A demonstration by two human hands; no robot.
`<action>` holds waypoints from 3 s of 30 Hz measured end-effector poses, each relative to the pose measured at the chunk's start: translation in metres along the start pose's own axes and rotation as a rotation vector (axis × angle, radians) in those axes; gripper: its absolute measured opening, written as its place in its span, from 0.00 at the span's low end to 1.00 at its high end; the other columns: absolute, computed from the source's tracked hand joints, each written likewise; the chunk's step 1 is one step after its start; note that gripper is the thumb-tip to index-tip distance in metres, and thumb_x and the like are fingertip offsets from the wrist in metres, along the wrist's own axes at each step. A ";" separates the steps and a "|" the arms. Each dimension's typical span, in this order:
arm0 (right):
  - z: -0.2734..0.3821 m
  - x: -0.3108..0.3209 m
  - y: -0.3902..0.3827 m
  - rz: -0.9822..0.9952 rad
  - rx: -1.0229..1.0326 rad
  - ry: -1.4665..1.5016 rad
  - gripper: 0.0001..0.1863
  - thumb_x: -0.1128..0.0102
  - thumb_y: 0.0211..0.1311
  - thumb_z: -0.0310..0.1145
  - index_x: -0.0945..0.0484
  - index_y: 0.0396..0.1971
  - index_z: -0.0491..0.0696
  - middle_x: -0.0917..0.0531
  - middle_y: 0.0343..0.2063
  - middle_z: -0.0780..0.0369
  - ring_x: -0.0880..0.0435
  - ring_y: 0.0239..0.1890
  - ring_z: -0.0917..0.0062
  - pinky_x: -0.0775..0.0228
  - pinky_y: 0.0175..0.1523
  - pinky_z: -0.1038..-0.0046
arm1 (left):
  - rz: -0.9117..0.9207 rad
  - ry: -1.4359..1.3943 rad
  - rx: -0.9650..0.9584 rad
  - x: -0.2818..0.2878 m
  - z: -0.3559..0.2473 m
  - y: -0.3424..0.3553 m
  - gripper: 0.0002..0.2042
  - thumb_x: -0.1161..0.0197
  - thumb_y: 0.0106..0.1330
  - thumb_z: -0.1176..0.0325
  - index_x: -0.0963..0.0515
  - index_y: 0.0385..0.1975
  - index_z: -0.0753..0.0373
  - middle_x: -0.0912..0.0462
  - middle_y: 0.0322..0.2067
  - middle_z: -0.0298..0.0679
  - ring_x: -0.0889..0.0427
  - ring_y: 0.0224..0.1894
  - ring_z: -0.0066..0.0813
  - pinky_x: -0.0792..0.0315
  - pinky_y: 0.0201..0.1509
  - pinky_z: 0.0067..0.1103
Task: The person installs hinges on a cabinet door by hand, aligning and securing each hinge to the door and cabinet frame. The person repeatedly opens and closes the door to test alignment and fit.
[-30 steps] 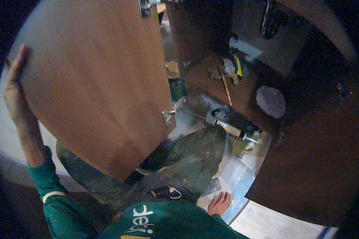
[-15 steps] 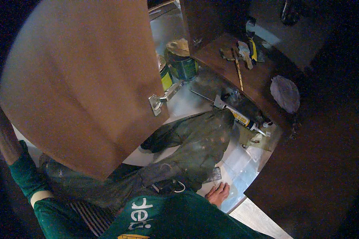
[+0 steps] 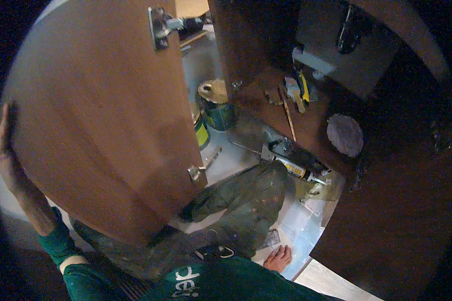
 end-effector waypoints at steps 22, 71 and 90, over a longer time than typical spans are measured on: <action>-0.074 -0.046 0.067 -0.220 -0.591 -0.107 0.13 0.56 0.62 0.41 0.29 0.36 0.47 0.29 0.43 0.53 0.31 0.43 0.59 0.40 0.46 0.58 | -0.073 -0.195 0.179 0.048 0.043 -0.041 0.14 0.43 0.64 0.69 0.25 0.45 0.72 0.26 0.46 0.41 0.26 0.52 0.31 0.35 0.59 0.25; 0.428 0.256 0.550 -0.638 0.776 1.058 0.17 0.44 0.59 0.31 0.24 0.50 0.48 0.21 0.38 0.56 0.21 0.38 0.61 0.28 0.41 0.65 | -0.427 -0.252 0.646 0.057 0.088 -0.117 0.25 0.47 0.63 0.60 0.33 0.55 0.74 0.29 0.53 0.53 0.28 0.53 0.44 0.36 0.59 0.38; 0.230 0.165 0.538 0.226 0.262 1.309 0.08 0.47 0.62 0.29 0.21 0.31 0.43 0.18 0.32 0.59 0.20 0.30 0.79 0.29 0.35 0.77 | -0.590 0.048 0.302 0.055 0.088 -0.130 0.14 0.43 0.61 0.68 0.20 0.36 0.75 0.22 0.43 0.54 0.22 0.46 0.43 0.30 0.55 0.35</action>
Point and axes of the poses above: each hand's wrist, its own y-axis towards the middle knuckle, its own x-axis out of the back of the hand, z = x × y, the point moved 7 cm from there along y, towards the middle knuckle
